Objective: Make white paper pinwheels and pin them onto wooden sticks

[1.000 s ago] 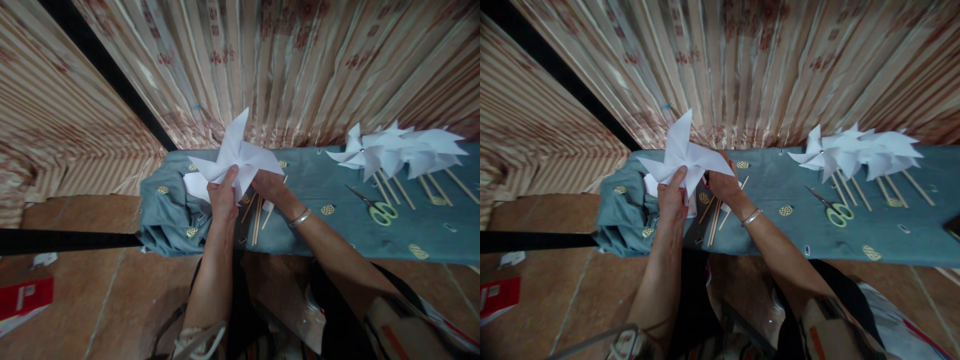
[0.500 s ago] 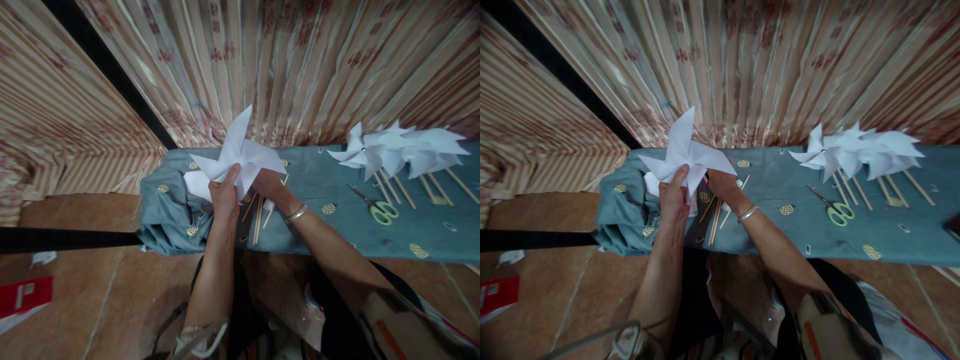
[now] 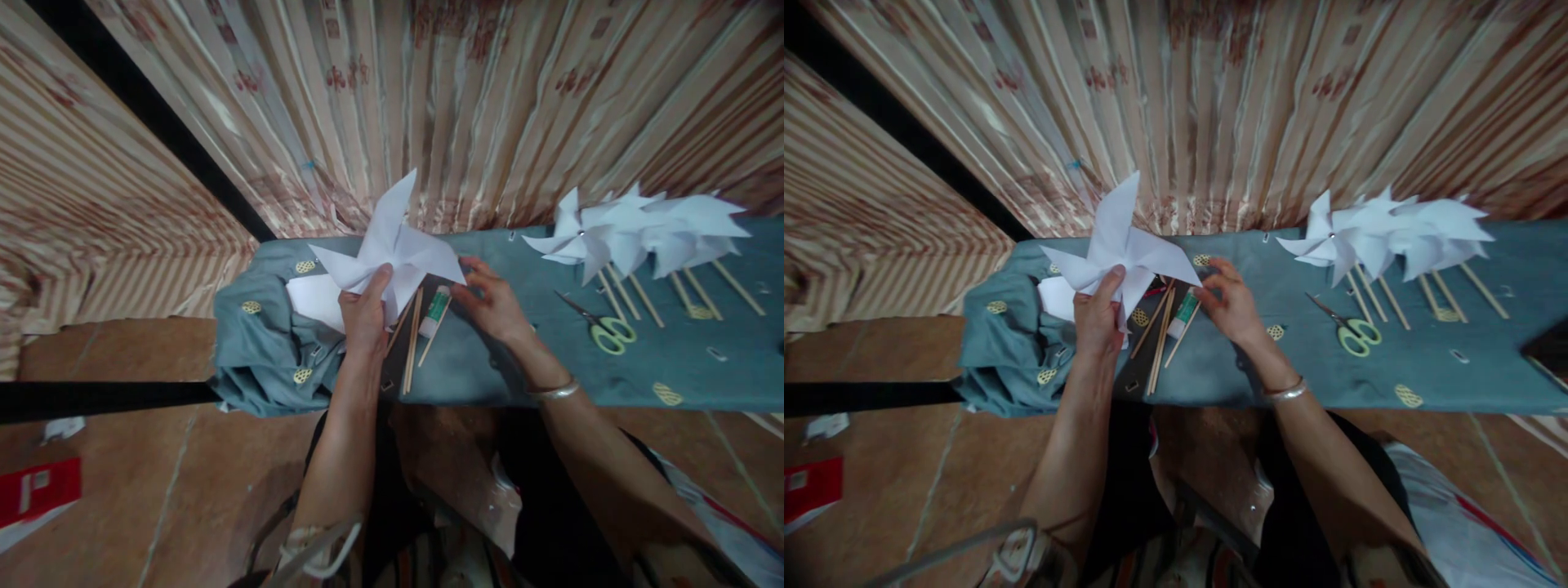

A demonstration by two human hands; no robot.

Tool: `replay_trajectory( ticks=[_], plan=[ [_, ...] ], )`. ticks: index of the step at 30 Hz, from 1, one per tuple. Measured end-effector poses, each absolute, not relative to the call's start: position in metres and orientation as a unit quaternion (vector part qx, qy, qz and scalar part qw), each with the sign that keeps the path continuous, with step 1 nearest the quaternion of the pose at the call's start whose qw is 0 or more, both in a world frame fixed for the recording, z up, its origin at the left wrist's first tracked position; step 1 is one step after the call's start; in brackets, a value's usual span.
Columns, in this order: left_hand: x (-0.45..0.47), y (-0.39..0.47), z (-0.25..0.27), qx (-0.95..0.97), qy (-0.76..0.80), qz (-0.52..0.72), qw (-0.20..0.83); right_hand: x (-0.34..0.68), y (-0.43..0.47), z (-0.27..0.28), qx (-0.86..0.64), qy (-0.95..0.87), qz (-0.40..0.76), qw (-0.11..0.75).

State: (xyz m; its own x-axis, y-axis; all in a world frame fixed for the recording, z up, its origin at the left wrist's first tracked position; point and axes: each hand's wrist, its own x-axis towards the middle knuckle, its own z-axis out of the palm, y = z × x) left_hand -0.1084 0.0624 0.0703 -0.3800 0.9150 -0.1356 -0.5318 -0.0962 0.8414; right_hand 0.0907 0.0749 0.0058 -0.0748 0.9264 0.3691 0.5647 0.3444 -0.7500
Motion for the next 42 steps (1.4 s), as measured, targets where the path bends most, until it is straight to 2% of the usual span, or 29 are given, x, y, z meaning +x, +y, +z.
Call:
replay_trajectory(
  ticks=[9,21,28,32,39,42],
  plan=[
    [-0.064,0.053,0.061,0.258,0.431,0.652,0.568,0.174,-0.008,-0.017,-0.596,-0.696,0.224,0.332],
    [-0.034,0.049,0.042,0.313,0.475,0.595,0.568,0.197,-0.022,-0.018,-0.635,-0.682,0.17,0.321],
    [-0.027,0.046,0.039,0.332,0.496,0.579,0.555,0.195,-0.033,0.008,-0.668,-0.632,0.134,0.369],
    [-0.025,0.044,0.035,0.336,0.499,0.569,0.56,0.188,-0.036,0.008,-0.651,-0.663,0.151,0.338],
    [-0.028,0.041,0.018,0.409,0.492,0.539,0.548,0.179,-0.037,-0.004,-0.63,-0.738,0.062,0.235],
    [-0.027,0.04,0.018,0.424,0.476,0.543,0.546,0.178,-0.038,-0.004,-0.631,-0.743,0.046,0.217]
  ],
)
